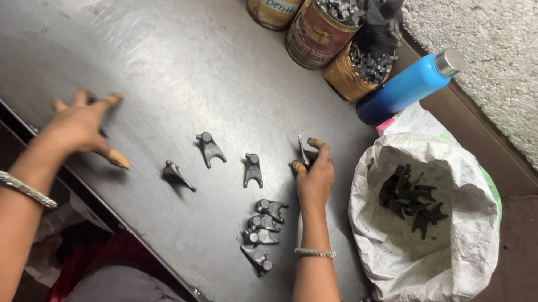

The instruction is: The person sorts small metal parts on a metal table, picking them from a white sack and arranging them into neat rows. The person repeatedly picks, places, and aligns the parts by hand, occasionally moving the sack or adjusting the pile.

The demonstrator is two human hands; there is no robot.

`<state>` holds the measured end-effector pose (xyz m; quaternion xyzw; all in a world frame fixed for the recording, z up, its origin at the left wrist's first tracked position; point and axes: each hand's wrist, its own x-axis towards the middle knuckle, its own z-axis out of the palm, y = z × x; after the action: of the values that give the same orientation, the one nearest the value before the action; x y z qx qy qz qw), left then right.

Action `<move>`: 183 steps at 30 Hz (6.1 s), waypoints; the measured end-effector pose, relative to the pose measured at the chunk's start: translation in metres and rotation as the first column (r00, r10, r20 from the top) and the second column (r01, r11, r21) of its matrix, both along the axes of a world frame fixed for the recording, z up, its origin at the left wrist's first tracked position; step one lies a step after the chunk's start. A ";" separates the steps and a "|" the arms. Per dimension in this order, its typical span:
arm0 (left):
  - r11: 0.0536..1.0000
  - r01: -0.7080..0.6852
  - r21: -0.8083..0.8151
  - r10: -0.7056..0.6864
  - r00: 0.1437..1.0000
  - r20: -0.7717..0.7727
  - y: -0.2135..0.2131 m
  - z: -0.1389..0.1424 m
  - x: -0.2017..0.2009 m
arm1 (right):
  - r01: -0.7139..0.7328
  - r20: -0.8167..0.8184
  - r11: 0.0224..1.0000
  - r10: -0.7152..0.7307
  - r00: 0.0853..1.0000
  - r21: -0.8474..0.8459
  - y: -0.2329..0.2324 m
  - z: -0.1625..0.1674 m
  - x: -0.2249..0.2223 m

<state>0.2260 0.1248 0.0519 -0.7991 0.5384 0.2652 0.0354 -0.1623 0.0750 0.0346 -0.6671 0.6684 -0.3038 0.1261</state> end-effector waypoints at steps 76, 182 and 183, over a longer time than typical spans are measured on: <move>0.838 0.148 0.524 0.521 -0.501 -0.691 0.118 -0.113 -0.278 | -0.224 0.962 0.937 -0.244 0.122 0.266 0.208 -0.075 -0.111; 0.851 0.343 0.398 0.525 -0.567 -0.634 0.139 -0.100 -0.252 | -0.156 0.953 0.966 -0.235 -0.190 0.206 0.203 -0.081 -0.141; 0.854 0.350 0.386 0.521 -0.604 -0.604 0.134 -0.096 -0.258 | -0.139 0.955 0.966 -0.241 -0.173 0.218 0.202 -0.079 -0.142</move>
<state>-0.0315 0.2587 -0.0446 -0.1144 0.0750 0.9443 -0.2994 -0.3042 0.2766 -0.0441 -0.1461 0.3900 -0.6241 0.6611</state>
